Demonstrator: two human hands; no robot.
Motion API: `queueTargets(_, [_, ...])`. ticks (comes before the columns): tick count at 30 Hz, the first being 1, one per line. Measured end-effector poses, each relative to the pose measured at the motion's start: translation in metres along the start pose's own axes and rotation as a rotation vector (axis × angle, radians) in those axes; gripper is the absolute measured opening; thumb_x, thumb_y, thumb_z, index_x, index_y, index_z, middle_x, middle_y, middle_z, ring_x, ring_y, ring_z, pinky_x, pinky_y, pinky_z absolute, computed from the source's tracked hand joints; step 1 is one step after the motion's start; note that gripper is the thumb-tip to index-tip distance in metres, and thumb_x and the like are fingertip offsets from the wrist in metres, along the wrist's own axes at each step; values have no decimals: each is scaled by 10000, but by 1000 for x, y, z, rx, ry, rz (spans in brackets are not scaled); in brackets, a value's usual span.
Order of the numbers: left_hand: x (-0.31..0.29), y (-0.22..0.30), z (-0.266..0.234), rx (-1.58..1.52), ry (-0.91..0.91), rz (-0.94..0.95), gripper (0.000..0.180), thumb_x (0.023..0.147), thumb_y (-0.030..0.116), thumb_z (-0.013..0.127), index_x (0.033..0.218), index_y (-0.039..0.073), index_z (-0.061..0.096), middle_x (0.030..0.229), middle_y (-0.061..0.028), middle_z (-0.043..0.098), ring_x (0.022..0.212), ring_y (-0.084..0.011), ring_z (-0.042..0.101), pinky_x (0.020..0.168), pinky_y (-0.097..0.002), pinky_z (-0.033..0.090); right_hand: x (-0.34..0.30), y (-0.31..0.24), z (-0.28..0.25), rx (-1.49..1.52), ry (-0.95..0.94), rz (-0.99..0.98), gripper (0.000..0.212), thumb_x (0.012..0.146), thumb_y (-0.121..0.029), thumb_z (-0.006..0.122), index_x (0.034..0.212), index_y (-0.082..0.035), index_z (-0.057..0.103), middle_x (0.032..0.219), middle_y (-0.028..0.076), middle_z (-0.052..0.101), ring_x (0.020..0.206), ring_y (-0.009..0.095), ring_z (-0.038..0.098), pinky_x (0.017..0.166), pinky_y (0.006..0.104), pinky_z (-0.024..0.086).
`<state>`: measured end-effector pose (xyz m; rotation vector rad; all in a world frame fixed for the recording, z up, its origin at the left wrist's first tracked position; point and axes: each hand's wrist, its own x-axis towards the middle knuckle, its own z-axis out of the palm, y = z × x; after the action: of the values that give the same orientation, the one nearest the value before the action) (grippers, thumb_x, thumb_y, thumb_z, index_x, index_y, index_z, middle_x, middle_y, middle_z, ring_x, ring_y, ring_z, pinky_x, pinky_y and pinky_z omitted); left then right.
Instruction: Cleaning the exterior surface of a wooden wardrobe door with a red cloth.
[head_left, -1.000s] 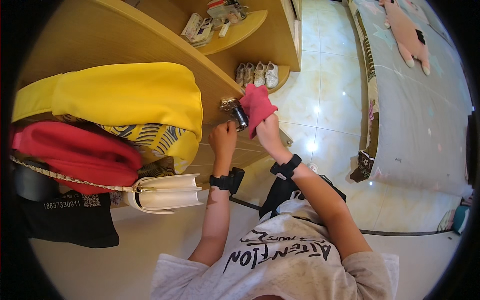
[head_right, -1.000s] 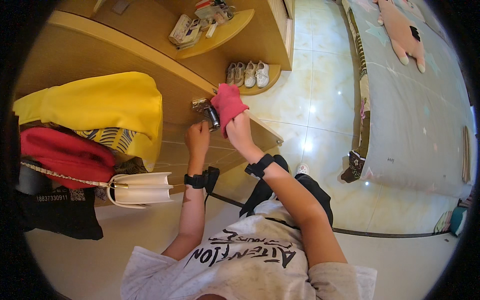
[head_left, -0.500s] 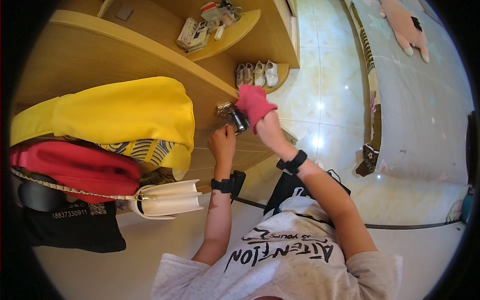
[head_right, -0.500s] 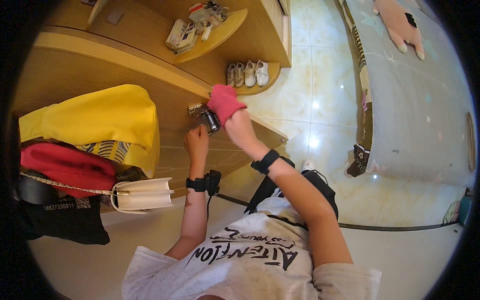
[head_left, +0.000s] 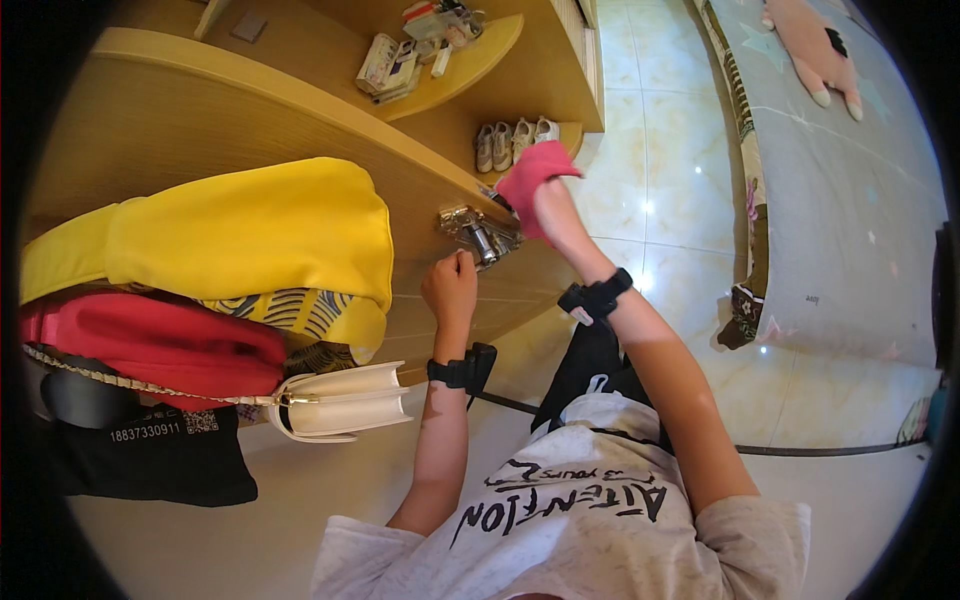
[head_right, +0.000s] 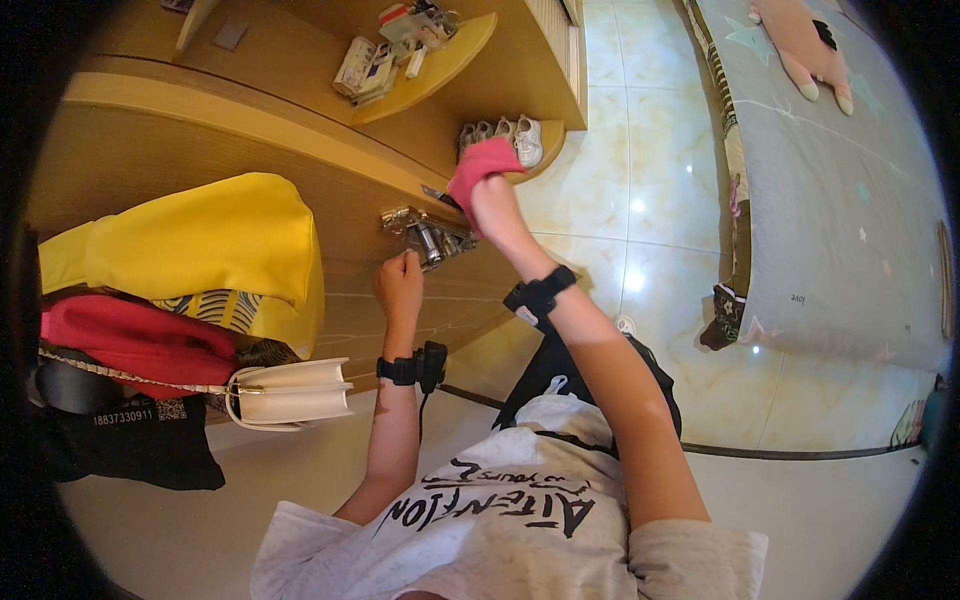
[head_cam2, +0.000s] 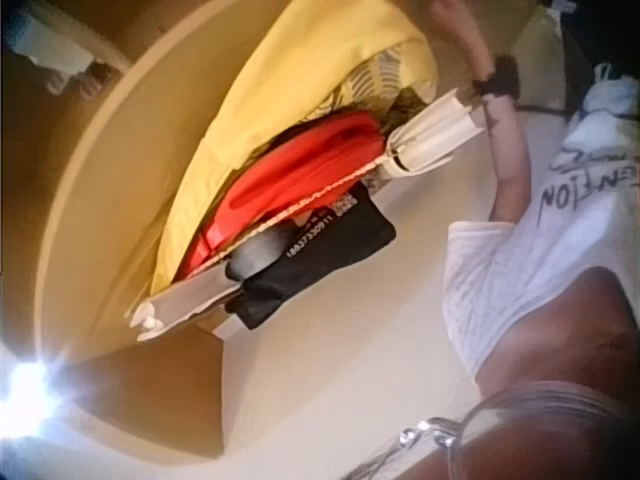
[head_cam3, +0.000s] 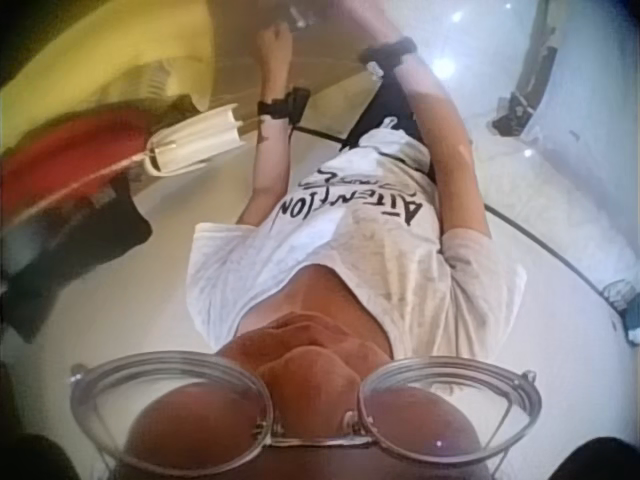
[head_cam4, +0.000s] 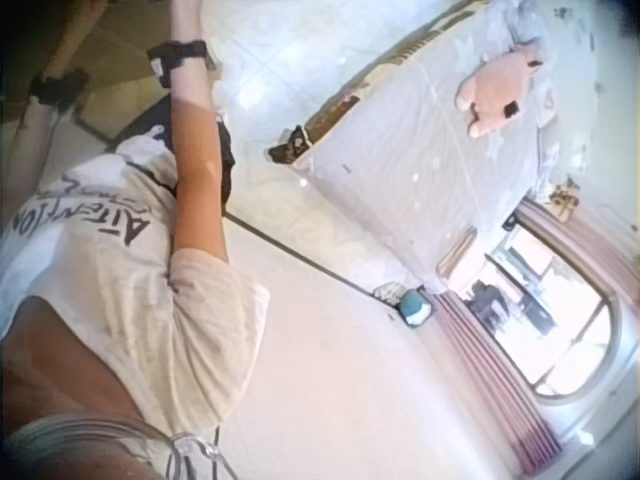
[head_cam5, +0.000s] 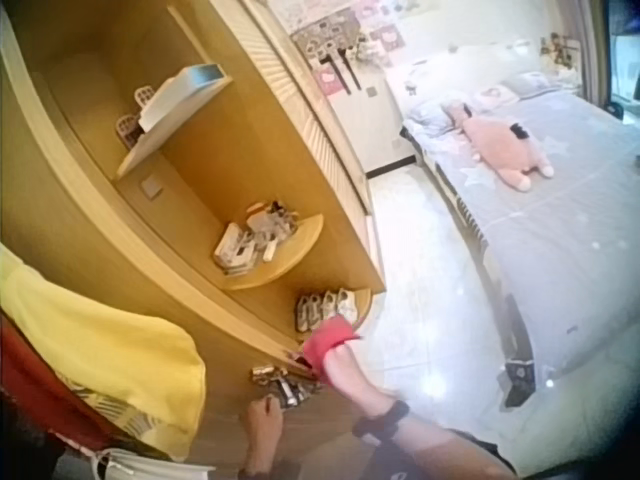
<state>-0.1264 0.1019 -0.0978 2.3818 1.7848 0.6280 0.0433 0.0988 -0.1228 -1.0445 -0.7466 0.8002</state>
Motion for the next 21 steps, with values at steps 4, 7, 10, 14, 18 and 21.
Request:
queueTargets(4, [-2, -1, 0, -42, 66, 78, 343, 779, 255, 434, 599, -28, 508, 548, -212, 467, 514, -362, 482, 488, -404, 348, 0, 27, 24, -421, -32, -333, 251, 821, -171, 362, 958, -25, 513, 962, 247, 512, 953, 389, 450, 801, 390, 367])
queueTargets(7, [1, 8, 1, -56, 28, 59, 342, 780, 256, 437, 602, -26, 510, 556, -216, 464, 519, -370, 477, 486, -403, 346, 2, 41, 18, -183, 2, -186, 260, 829, -167, 374, 994, -9, 498, 986, 205, 526, 951, 337, 474, 817, 352, 367])
queueTargets(10, [-2, 4, 0, -74, 31, 45, 339, 779, 254, 439, 598, -25, 508, 556, -215, 462, 514, -371, 470, 486, -401, 345, 4, 46, 8, 184, -53, -36, 271, 837, -174, 391, 1012, 9, 489, 956, 118, 537, 896, 229, 497, 796, 305, 376])
queueTargets(14, [-1, 4, -1, -18, 11, 18, 345, 775, 263, 427, 572, 16, 555, 585, -185, 531, 568, -371, 514, 514, -444, 380, -4, 39, 4, 531, 13, 291, 206, 837, -152, 405, 941, -8, 511, 868, 36, 498, 789, 98, 448, 707, 234, 381])
queueTargets(18, [-2, -4, 2, -35, -28, 16, 342, 776, 262, 426, 573, 16, 551, 580, -184, 529, 566, -370, 513, 511, -444, 380, -6, 38, 5, 428, -24, 245, 195, 842, -159, 418, 937, -8, 497, 856, 28, 490, 755, 89, 441, 684, 224, 380])
queueTargets(21, [-5, -5, 0, -36, -26, 37, 343, 778, 260, 425, 568, 16, 544, 575, -182, 527, 560, -370, 511, 505, -441, 378, -6, 38, 4, 354, -93, 235, 204, 850, -174, 421, 956, -8, 476, 851, 29, 500, 745, 94, 452, 681, 229, 386])
